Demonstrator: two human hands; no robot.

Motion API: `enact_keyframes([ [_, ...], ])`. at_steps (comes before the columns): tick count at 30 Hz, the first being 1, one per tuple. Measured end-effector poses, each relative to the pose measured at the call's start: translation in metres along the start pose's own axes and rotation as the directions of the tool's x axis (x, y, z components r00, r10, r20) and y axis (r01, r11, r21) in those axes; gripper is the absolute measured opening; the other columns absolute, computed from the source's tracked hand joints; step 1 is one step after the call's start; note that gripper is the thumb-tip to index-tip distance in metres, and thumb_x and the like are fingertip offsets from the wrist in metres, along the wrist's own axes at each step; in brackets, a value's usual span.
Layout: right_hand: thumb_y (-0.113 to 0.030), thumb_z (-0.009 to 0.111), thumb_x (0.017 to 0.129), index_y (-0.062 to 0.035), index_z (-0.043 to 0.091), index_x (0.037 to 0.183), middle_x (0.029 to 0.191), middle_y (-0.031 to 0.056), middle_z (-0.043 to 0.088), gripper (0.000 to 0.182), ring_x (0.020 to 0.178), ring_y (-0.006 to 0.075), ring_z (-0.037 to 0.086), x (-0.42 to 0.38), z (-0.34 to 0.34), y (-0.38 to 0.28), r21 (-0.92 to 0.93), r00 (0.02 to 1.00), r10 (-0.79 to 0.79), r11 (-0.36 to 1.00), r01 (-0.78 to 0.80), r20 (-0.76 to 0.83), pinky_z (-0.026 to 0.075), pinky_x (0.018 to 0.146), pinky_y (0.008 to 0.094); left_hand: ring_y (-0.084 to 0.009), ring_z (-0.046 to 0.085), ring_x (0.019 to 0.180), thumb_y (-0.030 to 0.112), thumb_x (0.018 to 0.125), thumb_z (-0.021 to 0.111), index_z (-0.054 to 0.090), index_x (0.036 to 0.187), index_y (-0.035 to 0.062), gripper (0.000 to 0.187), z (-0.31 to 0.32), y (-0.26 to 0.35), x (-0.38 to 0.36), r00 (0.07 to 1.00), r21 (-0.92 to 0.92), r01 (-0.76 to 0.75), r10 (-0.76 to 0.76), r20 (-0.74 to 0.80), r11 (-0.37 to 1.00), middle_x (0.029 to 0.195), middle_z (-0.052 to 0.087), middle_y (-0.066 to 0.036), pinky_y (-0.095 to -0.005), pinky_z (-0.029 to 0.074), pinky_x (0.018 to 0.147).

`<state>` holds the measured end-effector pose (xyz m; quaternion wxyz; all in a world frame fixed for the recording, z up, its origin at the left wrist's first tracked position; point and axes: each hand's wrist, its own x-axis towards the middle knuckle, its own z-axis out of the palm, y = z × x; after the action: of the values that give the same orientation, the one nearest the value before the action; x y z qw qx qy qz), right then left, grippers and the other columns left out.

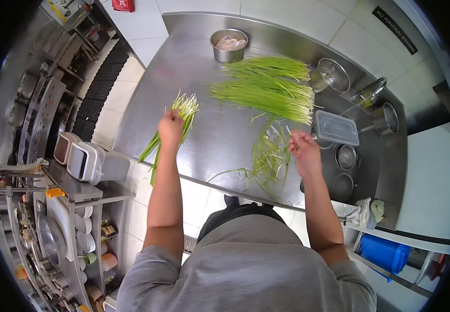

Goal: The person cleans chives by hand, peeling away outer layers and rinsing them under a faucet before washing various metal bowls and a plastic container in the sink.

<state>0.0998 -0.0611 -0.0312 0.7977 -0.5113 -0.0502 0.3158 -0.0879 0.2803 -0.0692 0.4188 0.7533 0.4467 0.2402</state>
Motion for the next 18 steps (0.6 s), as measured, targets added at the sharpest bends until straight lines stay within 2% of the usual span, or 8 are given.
enact_keyframes([
  [1, -0.010, 0.060, 0.086, -0.0016, 0.061, 0.094, 0.079, 0.0054, 0.060, 0.012, 0.067, 0.0105, 0.054, -0.003, 0.010, 0.002, -0.023, 1.000, 0.006, 1.000, -0.006, 0.004, 0.043, 0.061, 0.0229, -0.0145, 0.059, 0.065, 0.012, 0.089, 0.052, 0.057, 0.108, 0.0002, 0.023, 0.010, 0.007, -0.011, 0.995, -0.174, 0.096, -0.088, 0.055, 0.980, 0.081, 0.065, -0.008, -0.0283, 0.048, 0.059],
  [2, -0.010, 0.061, 0.086, -0.0012, 0.061, 0.093, 0.078, 0.0055, 0.060, 0.012, 0.066, 0.0103, 0.053, -0.005, 0.020, 0.005, -0.044, 1.000, 0.014, 0.999, -0.014, 0.006, 0.043, 0.060, 0.0226, -0.0154, 0.061, 0.069, 0.013, 0.089, 0.053, 0.057, 0.107, -0.0004, 0.023, 0.024, 0.015, -0.023, 0.984, -0.339, 0.153, -0.112, 0.137, 0.928, 0.083, 0.065, -0.009, -0.0291, 0.048, 0.063],
  [5, -0.011, 0.063, 0.084, -0.0003, 0.062, 0.091, 0.075, 0.0048, 0.060, 0.013, 0.062, 0.0092, 0.051, -0.007, 0.052, 0.009, -0.215, 1.000, -0.021, 0.976, 0.023, 0.014, 0.042, 0.058, 0.0222, -0.0184, 0.063, 0.086, 0.013, 0.090, 0.054, 0.054, 0.106, -0.0012, 0.022, 0.063, 0.070, -0.079, 0.912, -0.681, 0.372, -0.111, 0.395, 0.630, 0.096, 0.066, -0.012, -0.0306, 0.049, 0.078],
  [7, -0.011, 0.064, 0.083, 0.0000, 0.063, 0.090, 0.073, 0.0043, 0.060, 0.013, 0.061, 0.0087, 0.051, -0.010, 0.070, 0.011, -0.307, 1.000, 0.002, 0.952, -0.001, 0.001, 0.041, 0.057, 0.0221, -0.0194, 0.061, 0.097, 0.013, 0.090, 0.055, 0.053, 0.107, -0.0001, 0.022, 0.084, 0.098, -0.104, 0.880, -0.769, 0.423, -0.016, 0.475, 0.479, 0.103, 0.064, -0.013, -0.0298, 0.046, 0.086],
  [10, -0.012, 0.065, 0.083, 0.0005, 0.064, 0.089, 0.071, 0.0038, 0.061, 0.014, 0.060, 0.0081, 0.052, -0.011, 0.085, 0.017, -0.424, 1.000, -0.004, 0.906, 0.004, 0.001, 0.041, 0.056, 0.0218, -0.0201, 0.060, 0.099, 0.010, 0.088, 0.058, 0.051, 0.109, 0.0003, 0.024, 0.096, 0.123, -0.119, 0.881, -0.811, 0.443, -0.018, 0.473, 0.383, 0.106, 0.063, -0.015, -0.0312, 0.046, 0.088],
  [17, -0.009, 0.065, 0.081, 0.0017, 0.064, 0.086, 0.071, 0.0028, 0.062, 0.012, 0.062, 0.0083, 0.053, -0.008, 0.083, 0.027, -0.584, 0.990, -0.097, 0.800, 0.141, 0.107, 0.042, 0.056, 0.0228, -0.0210, 0.060, 0.098, 0.003, 0.087, 0.058, 0.042, 0.116, 0.0014, 0.033, 0.093, 0.141, -0.120, 0.931, -0.892, 0.363, -0.060, 0.361, 0.270, 0.103, 0.061, -0.015, -0.0322, 0.048, 0.088],
  [18, -0.008, 0.065, 0.081, 0.0016, 0.064, 0.086, 0.072, 0.0029, 0.062, 0.010, 0.063, 0.0087, 0.053, -0.008, 0.081, 0.028, -0.557, 0.991, -0.103, 0.820, 0.134, 0.087, 0.042, 0.057, 0.0230, -0.0211, 0.060, 0.098, 0.003, 0.087, 0.057, 0.042, 0.116, 0.0015, 0.033, 0.091, 0.142, -0.117, 0.932, -0.901, 0.362, -0.079, 0.353, 0.239, 0.103, 0.061, -0.015, -0.0326, 0.048, 0.087],
])
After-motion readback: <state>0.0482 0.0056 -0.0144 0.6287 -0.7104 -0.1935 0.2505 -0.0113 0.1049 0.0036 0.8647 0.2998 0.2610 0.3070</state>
